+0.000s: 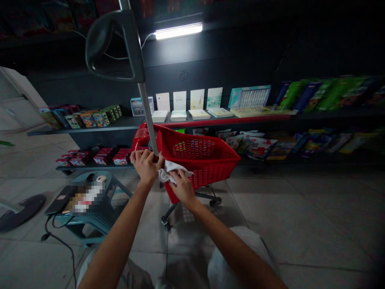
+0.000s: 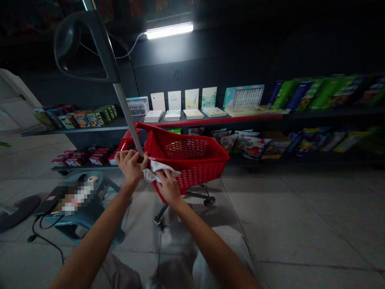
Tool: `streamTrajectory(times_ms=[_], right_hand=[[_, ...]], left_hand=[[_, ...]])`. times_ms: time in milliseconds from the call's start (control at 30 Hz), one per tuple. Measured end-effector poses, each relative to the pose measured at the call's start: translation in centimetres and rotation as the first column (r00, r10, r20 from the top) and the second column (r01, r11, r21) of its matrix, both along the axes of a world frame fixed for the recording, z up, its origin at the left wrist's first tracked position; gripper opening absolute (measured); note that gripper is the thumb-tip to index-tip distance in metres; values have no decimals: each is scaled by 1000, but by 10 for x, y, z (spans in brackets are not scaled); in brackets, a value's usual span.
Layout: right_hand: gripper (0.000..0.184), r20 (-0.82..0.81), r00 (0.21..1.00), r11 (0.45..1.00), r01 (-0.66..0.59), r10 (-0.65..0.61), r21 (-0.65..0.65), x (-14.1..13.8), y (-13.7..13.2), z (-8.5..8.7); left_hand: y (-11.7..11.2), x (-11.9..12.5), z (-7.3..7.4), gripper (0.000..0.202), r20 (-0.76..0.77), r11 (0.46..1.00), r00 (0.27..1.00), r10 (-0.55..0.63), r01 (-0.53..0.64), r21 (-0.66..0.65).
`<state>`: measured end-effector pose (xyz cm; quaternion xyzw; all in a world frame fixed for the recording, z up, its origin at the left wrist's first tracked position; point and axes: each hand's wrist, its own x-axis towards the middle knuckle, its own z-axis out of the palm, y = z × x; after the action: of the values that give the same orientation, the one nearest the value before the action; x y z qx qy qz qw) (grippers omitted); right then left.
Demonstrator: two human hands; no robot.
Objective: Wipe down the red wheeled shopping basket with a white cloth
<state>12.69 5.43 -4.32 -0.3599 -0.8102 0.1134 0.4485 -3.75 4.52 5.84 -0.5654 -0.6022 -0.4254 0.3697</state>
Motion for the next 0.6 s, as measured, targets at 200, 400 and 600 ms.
streamTrajectory(times_ms=[200,400,600], right_hand=[[32,315,949,999,22,-28,24,1,2,-35],[31,506,862,992,-81,21,97,6,-1,-80],[25,570,820,984,-134,46,115,21,4,-82]], left_hand=[[1,2,2,26,38,1000,999,-10,11,-24],[2,1,3,29,66,999,997,-32,34,-42],[-1,3,1,29,32,999,999,-28,29,-23]])
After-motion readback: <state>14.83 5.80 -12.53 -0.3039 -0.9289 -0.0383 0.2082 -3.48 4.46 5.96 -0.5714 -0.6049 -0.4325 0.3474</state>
